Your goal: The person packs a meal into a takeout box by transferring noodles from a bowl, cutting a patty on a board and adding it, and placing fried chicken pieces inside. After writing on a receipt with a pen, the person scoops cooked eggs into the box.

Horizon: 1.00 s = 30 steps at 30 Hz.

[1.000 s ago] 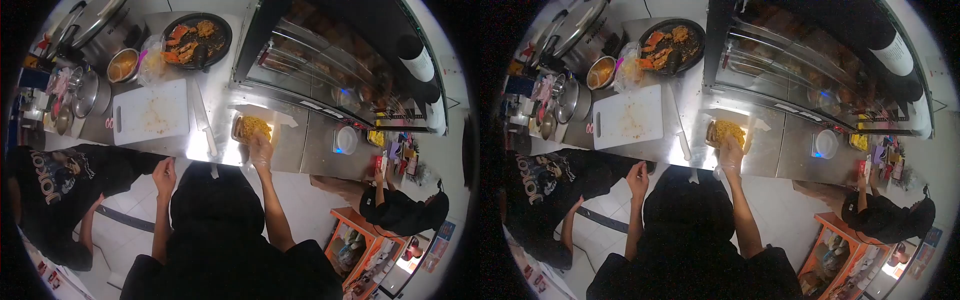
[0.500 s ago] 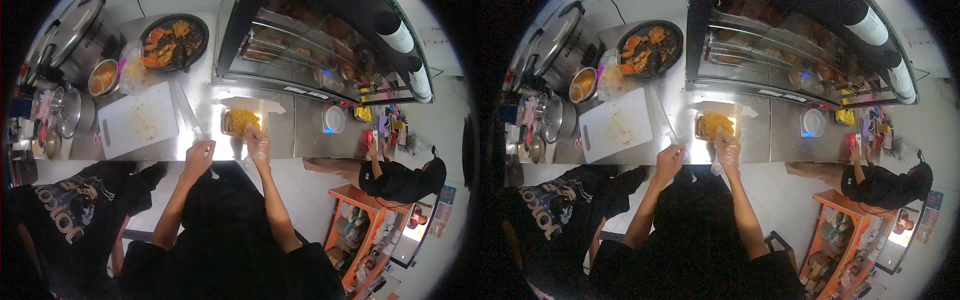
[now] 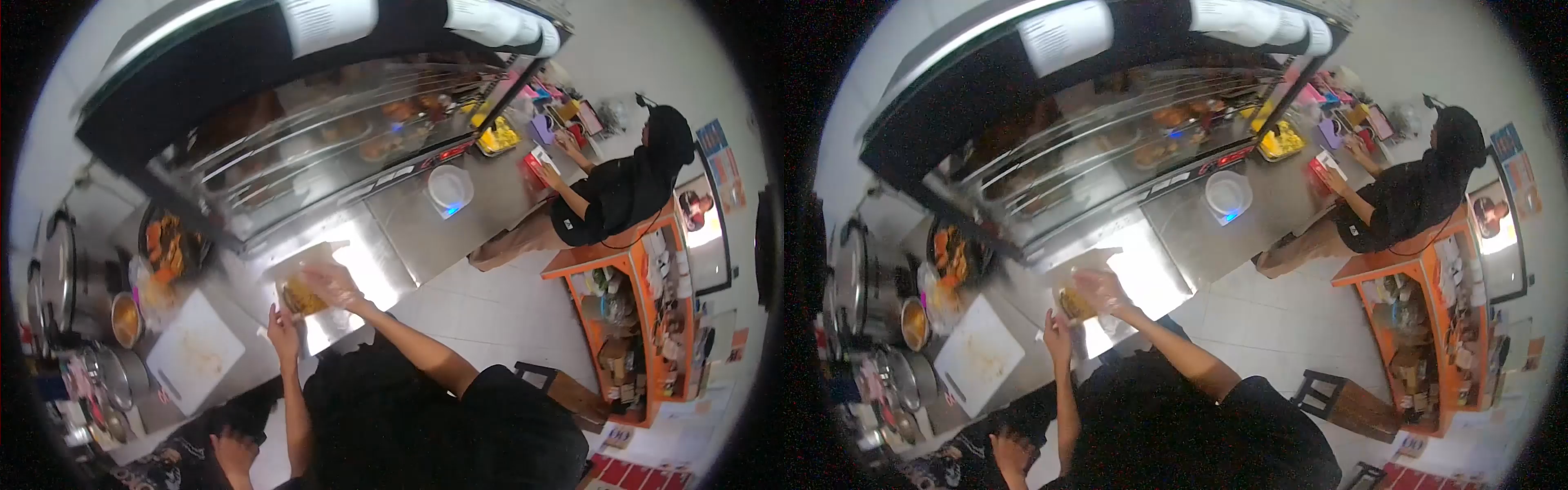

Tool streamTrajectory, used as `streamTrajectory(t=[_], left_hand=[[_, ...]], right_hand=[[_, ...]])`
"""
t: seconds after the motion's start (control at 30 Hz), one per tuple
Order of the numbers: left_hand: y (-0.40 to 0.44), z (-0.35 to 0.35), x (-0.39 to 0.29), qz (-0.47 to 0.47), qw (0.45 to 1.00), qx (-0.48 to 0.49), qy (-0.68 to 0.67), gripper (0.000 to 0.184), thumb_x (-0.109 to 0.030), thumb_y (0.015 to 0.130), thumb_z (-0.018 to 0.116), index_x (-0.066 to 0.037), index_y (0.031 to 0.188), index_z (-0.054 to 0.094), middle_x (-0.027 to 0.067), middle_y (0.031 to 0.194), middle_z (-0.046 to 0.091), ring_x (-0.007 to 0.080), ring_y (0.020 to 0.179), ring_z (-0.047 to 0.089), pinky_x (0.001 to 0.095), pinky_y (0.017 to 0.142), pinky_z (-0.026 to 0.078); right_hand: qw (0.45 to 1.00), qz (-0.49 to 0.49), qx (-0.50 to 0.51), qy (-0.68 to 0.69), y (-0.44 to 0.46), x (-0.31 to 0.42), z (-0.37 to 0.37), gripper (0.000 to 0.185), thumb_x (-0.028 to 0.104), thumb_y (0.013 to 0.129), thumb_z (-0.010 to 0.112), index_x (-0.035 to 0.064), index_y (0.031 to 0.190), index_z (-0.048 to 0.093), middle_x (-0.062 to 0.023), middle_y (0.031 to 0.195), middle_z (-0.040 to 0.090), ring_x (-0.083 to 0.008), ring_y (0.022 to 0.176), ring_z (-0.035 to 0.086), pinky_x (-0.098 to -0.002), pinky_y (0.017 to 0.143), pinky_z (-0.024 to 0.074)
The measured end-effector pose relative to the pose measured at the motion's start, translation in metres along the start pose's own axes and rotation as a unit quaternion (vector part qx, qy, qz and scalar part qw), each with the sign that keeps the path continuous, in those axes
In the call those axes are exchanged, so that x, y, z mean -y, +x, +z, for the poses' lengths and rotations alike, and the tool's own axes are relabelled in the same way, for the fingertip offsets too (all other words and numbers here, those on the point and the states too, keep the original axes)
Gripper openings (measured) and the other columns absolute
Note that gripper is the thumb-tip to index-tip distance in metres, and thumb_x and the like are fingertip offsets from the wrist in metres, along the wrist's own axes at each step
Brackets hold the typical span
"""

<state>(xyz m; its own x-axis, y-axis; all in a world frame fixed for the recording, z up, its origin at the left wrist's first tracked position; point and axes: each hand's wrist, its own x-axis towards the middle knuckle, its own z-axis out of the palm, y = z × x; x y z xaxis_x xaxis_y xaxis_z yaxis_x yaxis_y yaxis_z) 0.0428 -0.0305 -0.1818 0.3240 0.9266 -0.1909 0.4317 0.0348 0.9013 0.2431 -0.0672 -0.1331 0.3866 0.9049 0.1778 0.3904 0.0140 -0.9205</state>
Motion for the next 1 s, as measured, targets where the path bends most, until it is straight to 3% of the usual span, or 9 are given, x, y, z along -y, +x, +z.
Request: streamTrajectory(t=[0.17,0.27,0.53,0.63,0.7,0.83,0.9,0.97,1.0], left_hand=[[0.06,0.038,0.075,0.122,0.986,-0.101,0.057,0.052,-0.037,0.104,0.039,0.008,0.122,0.058,0.0267,0.12,0.062,0.0422,0.108,0.06,0.0445,0.092,0.047],[0.063,0.061,0.035,0.047,0.969,-0.133,0.204,0.05,-0.036,0.105,0.035,0.005,0.115,0.062,0.0252,0.114,0.063,0.0419,0.107,0.059,0.0481,0.09,0.045],[0.069,0.124,0.057,0.046,0.996,-0.065,0.052,0.048,-0.035,0.105,0.036,0.003,0.123,0.059,0.0212,0.121,0.063,0.0344,0.112,0.059,0.0405,0.096,0.044],[0.06,0.149,0.029,0.038,0.995,-0.078,-0.046,0.045,-0.032,0.104,0.043,0.003,0.13,0.055,0.019,0.122,0.063,0.0272,0.111,0.06,0.0362,0.096,0.045],[0.047,0.145,-0.009,-0.03,0.999,-0.037,0.003,0.056,-0.037,0.103,0.047,0.002,0.143,0.044,0.0184,0.132,0.057,0.0254,0.121,0.054,0.0351,0.101,0.042],[0.033,0.124,-0.005,-0.086,0.996,0.019,-0.018,0.055,-0.039,0.101,0.05,0.001,0.139,0.048,0.0179,0.135,0.055,0.0272,0.119,0.055,0.0351,0.099,0.044],[-0.025,0.11,-0.14,-0.11,0.994,-0.019,0.02,0.05,-0.034,0.104,0.045,0.0,0.141,0.044,0.014,0.141,0.049,0.0249,0.124,0.051,0.0327,0.102,0.043],[-0.007,0.081,-0.22,0.079,0.99,-0.057,0.102,0.037,-0.019,0.099,0.049,-0.001,0.131,0.051,0.0112,0.131,0.054,0.0209,0.118,0.052,0.0305,0.096,0.045],[0.022,0.058,-0.298,0.316,0.899,-0.113,0.281,0.031,-0.012,0.097,0.051,-0.001,0.126,0.054,0.0098,0.127,0.057,0.0189,0.116,0.053,0.0294,0.093,0.046]], right_hand=[[0.969,0.136,-0.169,0.119,0.027,-0.028,-0.143,0.015,0.013,0.09,0.069,0.0037,0.101,0.071,0.0001,0.088,0.07,-0.0067,0.081,0.062,-0.0243,0.072,0.052],[0.952,0.115,-0.283,0.013,0.048,-0.035,-0.238,0.017,0.016,0.09,0.066,0.0043,0.102,0.071,-0.0009,0.086,0.07,-0.0095,0.08,0.062,-0.0276,0.073,0.0519],[0.784,-0.269,-0.401,-0.391,0.184,0.038,-0.476,0.019,0.01,0.085,0.061,-0.0001,0.1,0.065,-0.021,0.094,0.066,-0.0402,0.087,0.063,-0.0476,0.077,0.0506],[0.863,0.017,-0.209,-0.46,0.255,0.039,-0.525,0.027,0.02,0.083,0.061,-0.0001,0.099,0.069,-0.0225,0.106,0.068,-0.0367,0.098,0.065,-0.046,0.085,0.0522],[0.591,-0.354,-0.289,-0.665,0.316,-0.022,-0.561,0.034,0.023,0.091,0.051,-0.0008,0.109,0.067,-0.0241,0.12,0.064,-0.0348,0.094,0.068,-0.0412,0.078,0.057],[0.759,-0.141,-0.094,-0.629,0.35,-0.01,-0.583,0.034,0.024,0.09,0.052,-0.0007,0.108,0.067,-0.0238,0.117,0.065,-0.0352,0.091,0.068,-0.0425,0.075,0.0571],[0.79,-0.069,-0.062,-0.607,0.361,-0.002,-0.584,0.034,0.025,0.089,0.053,-0.0006,0.107,0.067,-0.0237,0.115,0.065,-0.0353,0.09,0.068,-0.0431,0.074,0.0572],[0.801,-0.038,-0.052,-0.596,0.36,0.0,-0.586,0.034,0.025,0.089,0.053,-0.0005,0.107,0.067,-0.0235,0.113,0.066,-0.0355,0.088,0.068,-0.0437,0.072,0.0572],[0.805,-0.026,-0.049,-0.591,0.36,0.001,-0.587,0.034,0.025,0.089,0.053,-0.0005,0.106,0.067,-0.0235,0.113,0.066,-0.0356,0.087,0.069,-0.044,0.072,0.0572]])
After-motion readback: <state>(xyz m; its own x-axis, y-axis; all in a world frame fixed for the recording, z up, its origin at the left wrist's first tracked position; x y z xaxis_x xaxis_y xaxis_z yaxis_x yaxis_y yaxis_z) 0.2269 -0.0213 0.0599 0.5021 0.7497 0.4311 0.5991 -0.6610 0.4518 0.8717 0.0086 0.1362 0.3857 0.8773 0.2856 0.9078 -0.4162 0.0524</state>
